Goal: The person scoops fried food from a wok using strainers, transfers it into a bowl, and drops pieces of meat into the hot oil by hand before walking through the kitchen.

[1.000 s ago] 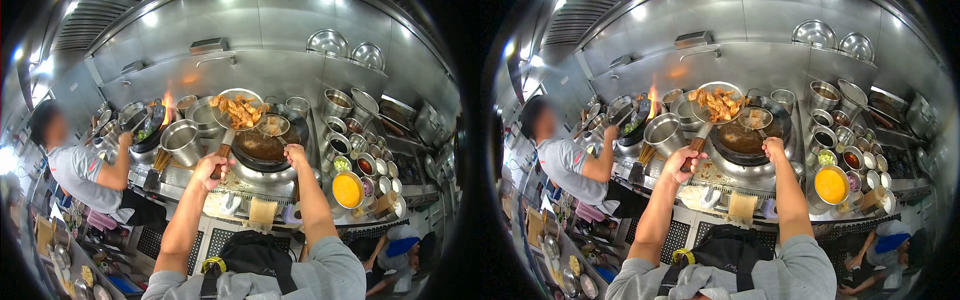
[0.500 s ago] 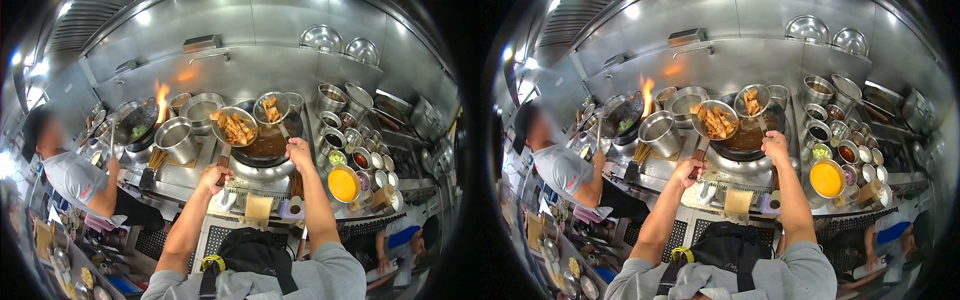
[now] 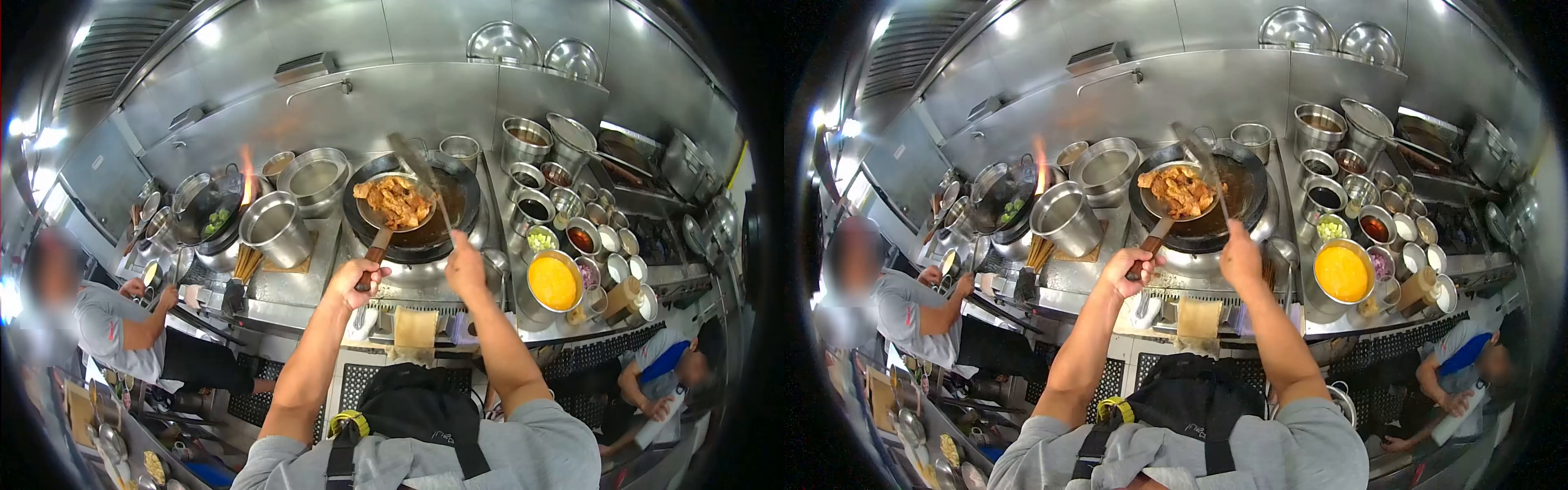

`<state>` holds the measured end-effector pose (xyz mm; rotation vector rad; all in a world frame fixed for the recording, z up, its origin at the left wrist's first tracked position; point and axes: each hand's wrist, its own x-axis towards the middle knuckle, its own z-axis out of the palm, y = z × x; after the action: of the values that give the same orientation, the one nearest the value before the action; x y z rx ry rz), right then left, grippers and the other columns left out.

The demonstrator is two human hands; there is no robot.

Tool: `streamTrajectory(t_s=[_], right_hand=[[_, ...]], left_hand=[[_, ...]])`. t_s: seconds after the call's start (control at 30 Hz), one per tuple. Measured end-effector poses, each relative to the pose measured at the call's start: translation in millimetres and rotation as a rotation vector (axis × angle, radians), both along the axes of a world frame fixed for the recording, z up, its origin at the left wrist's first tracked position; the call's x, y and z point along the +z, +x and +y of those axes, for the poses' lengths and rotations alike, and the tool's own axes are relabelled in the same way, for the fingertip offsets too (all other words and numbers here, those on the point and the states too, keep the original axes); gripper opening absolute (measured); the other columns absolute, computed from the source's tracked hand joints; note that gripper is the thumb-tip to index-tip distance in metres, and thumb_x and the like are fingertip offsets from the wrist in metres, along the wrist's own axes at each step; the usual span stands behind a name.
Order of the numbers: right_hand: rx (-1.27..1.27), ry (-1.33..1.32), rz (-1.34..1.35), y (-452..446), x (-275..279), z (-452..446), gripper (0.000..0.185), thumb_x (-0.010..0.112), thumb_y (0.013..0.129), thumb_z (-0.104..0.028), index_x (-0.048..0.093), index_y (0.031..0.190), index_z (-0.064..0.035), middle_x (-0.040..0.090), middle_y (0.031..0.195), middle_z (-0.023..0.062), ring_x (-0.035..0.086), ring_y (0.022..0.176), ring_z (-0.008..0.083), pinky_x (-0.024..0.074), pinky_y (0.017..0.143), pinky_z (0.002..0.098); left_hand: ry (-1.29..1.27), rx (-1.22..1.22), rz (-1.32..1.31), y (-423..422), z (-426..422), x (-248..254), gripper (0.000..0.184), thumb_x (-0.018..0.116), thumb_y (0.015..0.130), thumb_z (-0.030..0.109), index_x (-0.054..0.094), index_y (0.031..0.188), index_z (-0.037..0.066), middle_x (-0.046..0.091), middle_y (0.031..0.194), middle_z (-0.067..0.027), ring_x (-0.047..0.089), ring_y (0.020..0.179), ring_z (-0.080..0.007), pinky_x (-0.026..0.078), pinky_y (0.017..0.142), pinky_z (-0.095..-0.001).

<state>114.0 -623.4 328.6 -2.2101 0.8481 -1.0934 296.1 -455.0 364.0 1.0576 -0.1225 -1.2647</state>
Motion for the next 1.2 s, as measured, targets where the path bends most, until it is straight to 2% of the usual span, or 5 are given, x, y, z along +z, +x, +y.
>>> streamTrajectory(t_s=[0.3,0.4,0.5,0.63,1.2], right_hand=[[-0.152,0.321,-0.024,-11.9,-18.4,-78.6,0.035,0.051,0.078,0.003,0.058,0.112,0.0021,0.065,0.094,0.0189,0.064,0.086,0.0290,0.0478,0.079,0.0366],[-0.112,0.237,-0.014,5.7,-50.5,-87.1,0.036,0.052,0.075,0.005,0.057,0.111,0.0023,0.063,0.084,0.0129,0.060,0.067,0.0215,0.0468,0.061,0.0329],[-0.004,0.714,-0.047,11.5,-35.0,-65.9,0.038,0.053,0.076,0.001,0.056,0.113,0.0023,0.065,0.085,0.0160,0.063,0.070,0.0264,0.0494,0.060,0.0375],[0.146,0.992,-0.068,29.1,-27.5,-47.1,0.040,0.052,0.078,0.002,0.047,0.118,0.0011,0.058,0.072,0.0126,0.047,0.047,0.0139,0.0325,0.037,0.0298],[0.425,1.549,-0.479,144.8,-45.0,-93.7,0.006,0.048,0.089,0.001,0.053,0.086,0.0005,0.061,0.075,0.0121,0.045,0.049,0.0082,0.0376,0.040,0.0214]], left_hand=[[-0.105,-0.041,0.041,16.4,11.0,36.9,0.020,0.053,0.084,0.002,0.050,0.102,-0.008,0.060,0.084,-0.0150,0.053,0.056,-0.0077,0.046,0.043,-0.0177],[-0.184,-0.064,0.010,23.5,14.9,53.9,0.033,0.054,0.085,0.003,0.045,0.116,-0.004,0.060,0.092,-0.0175,0.054,0.061,-0.0081,0.046,0.044,-0.0175],[-0.178,0.000,-0.059,22.5,20.7,72.7,0.032,0.054,0.084,0.002,0.046,0.115,-0.004,0.061,0.094,-0.0180,0.054,0.060,-0.0082,0.046,0.043,-0.0176],[-0.216,0.001,-0.074,28.0,30.0,79.9,0.033,0.053,0.084,0.003,0.046,0.116,-0.002,0.061,0.095,-0.0179,0.054,0.060,-0.0077,0.046,0.043,-0.0176],[-0.162,0.129,-0.103,25.6,57.3,63.7,0.025,0.054,0.084,0.001,0.046,0.107,0.002,0.062,0.095,-0.0193,0.052,0.058,-0.0083,0.042,0.041,-0.0174]])
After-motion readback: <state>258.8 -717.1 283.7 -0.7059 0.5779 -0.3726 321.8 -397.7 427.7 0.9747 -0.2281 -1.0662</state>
